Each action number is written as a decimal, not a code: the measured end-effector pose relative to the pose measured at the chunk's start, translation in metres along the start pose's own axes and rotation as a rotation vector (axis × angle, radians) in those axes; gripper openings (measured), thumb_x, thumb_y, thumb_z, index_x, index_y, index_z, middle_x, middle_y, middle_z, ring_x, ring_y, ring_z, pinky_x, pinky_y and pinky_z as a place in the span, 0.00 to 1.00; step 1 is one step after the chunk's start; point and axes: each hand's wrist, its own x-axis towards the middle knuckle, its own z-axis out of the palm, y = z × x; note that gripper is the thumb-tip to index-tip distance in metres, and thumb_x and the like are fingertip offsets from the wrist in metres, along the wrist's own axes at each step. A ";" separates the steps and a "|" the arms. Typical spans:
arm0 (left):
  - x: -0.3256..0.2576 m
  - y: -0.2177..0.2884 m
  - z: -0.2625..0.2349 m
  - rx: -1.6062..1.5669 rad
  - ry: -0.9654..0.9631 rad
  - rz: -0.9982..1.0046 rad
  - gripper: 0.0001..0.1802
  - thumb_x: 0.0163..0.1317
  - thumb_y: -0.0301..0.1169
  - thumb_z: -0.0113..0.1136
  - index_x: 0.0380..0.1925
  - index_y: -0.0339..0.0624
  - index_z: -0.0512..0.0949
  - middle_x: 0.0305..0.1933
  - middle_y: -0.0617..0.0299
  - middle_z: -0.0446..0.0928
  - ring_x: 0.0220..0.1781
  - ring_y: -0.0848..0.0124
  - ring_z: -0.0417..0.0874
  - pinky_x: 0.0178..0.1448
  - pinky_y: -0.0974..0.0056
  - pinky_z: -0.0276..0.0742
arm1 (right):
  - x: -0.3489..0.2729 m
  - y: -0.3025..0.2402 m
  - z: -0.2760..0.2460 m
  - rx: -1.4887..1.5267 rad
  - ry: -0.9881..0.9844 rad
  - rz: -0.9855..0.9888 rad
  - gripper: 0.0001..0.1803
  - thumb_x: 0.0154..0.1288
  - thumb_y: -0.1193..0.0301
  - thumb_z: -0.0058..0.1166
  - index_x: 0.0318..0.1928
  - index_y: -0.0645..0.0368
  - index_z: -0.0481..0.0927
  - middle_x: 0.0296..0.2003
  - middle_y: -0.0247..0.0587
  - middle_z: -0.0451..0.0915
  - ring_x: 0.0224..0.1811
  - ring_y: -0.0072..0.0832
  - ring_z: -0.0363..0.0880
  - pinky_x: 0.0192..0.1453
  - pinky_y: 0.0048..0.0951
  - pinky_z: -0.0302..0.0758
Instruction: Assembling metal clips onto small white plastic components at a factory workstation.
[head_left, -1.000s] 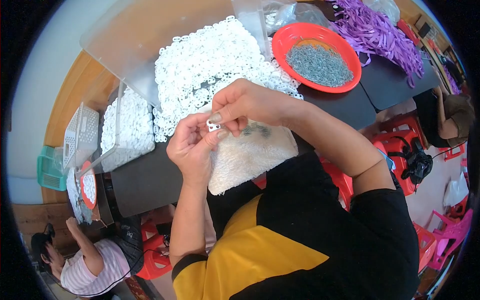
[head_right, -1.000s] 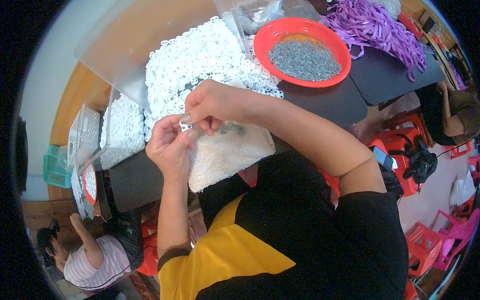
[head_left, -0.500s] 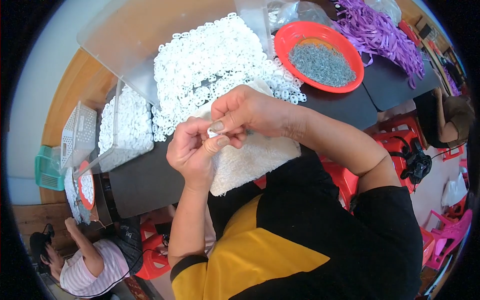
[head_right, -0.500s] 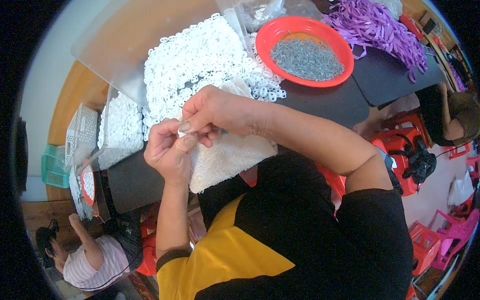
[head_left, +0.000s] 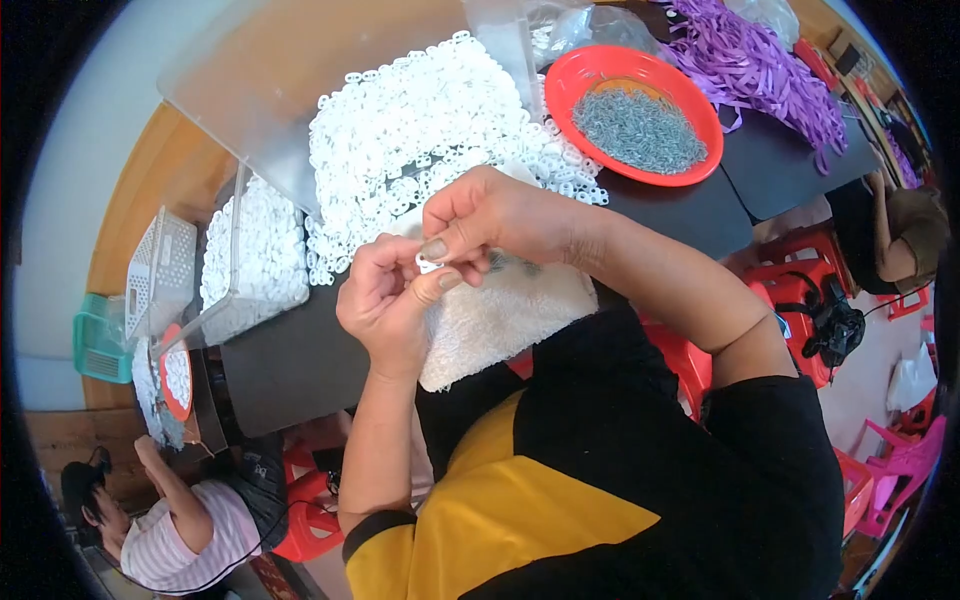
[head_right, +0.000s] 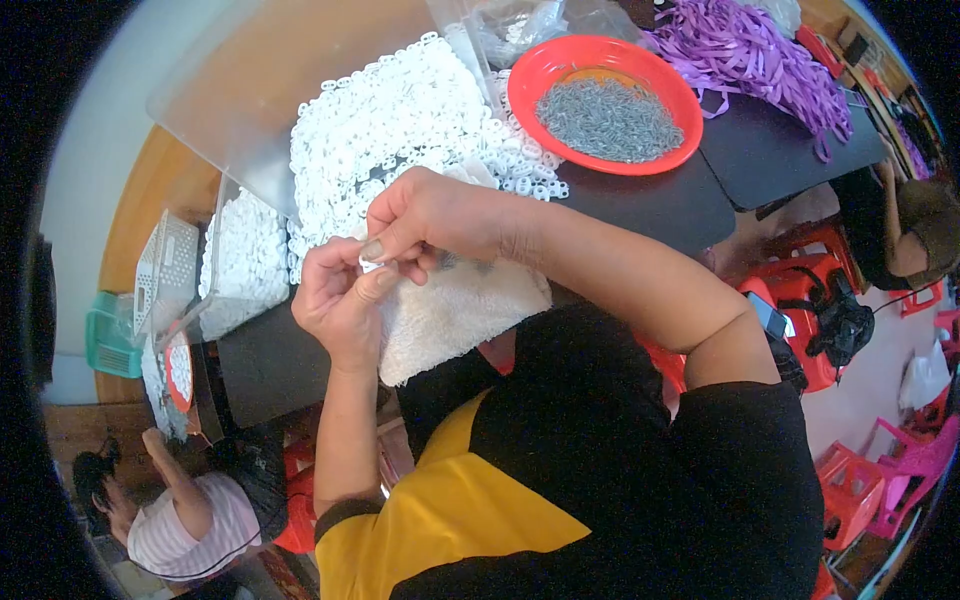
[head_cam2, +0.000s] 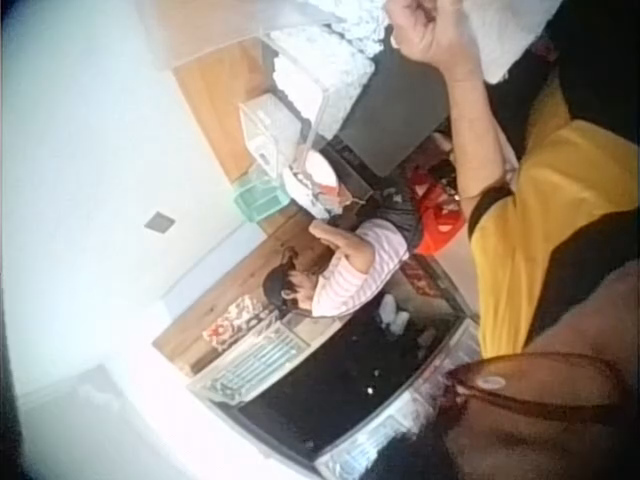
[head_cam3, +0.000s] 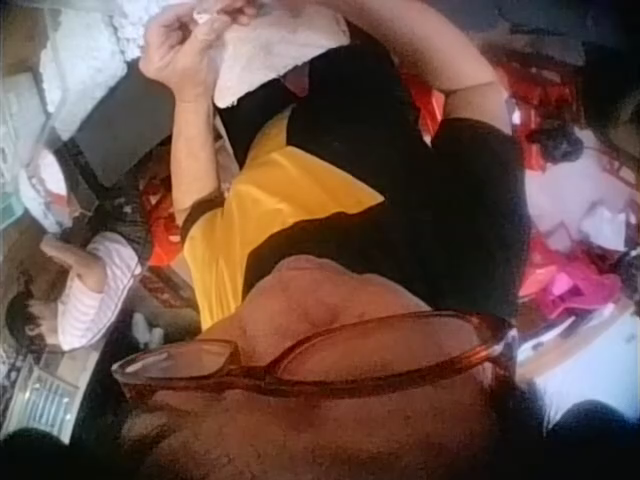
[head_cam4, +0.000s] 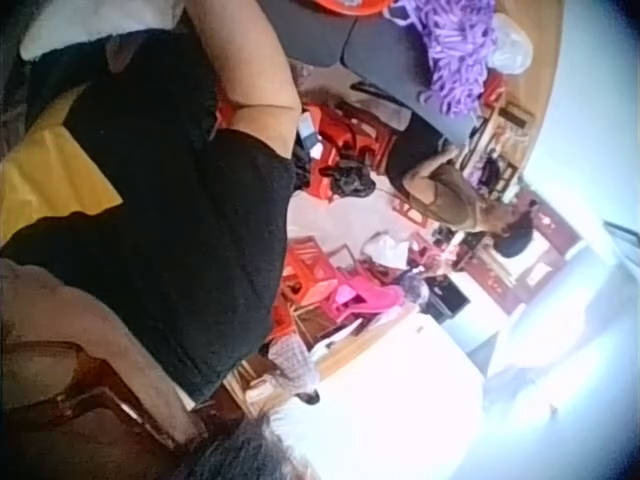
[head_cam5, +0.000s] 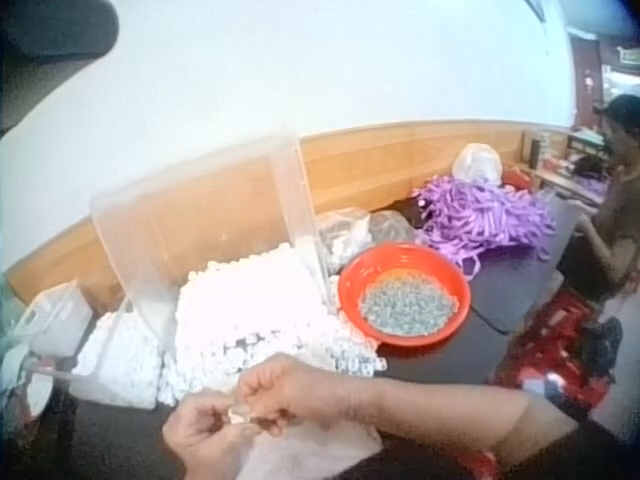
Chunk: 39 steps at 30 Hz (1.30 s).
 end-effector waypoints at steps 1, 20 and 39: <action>0.000 0.000 -0.002 -0.001 0.002 -0.001 0.17 0.47 0.17 0.72 0.37 0.34 0.76 0.29 0.68 0.73 0.28 0.83 0.66 0.33 0.76 0.64 | 0.000 0.000 0.001 0.000 -0.001 0.003 0.08 0.60 0.70 0.59 0.29 0.62 0.78 0.20 0.34 0.77 0.19 0.18 0.74 0.25 0.17 0.66; 0.006 -0.002 -0.001 0.098 -0.004 0.180 0.16 0.49 0.18 0.71 0.37 0.35 0.77 0.32 0.66 0.73 0.28 0.82 0.66 0.32 0.76 0.62 | 0.000 -0.010 0.004 -0.050 0.097 -0.066 0.08 0.61 0.70 0.55 0.29 0.62 0.79 0.19 0.31 0.75 0.21 0.17 0.72 0.28 0.18 0.67; 0.005 0.057 -0.012 0.414 -0.078 0.309 0.15 0.46 0.12 0.66 0.35 0.32 0.76 0.31 0.62 0.75 0.31 0.78 0.72 0.33 0.76 0.67 | -0.010 -0.026 0.013 -0.278 0.128 -0.198 0.10 0.64 0.66 0.57 0.34 0.62 0.80 0.21 0.29 0.74 0.26 0.14 0.71 0.32 0.19 0.67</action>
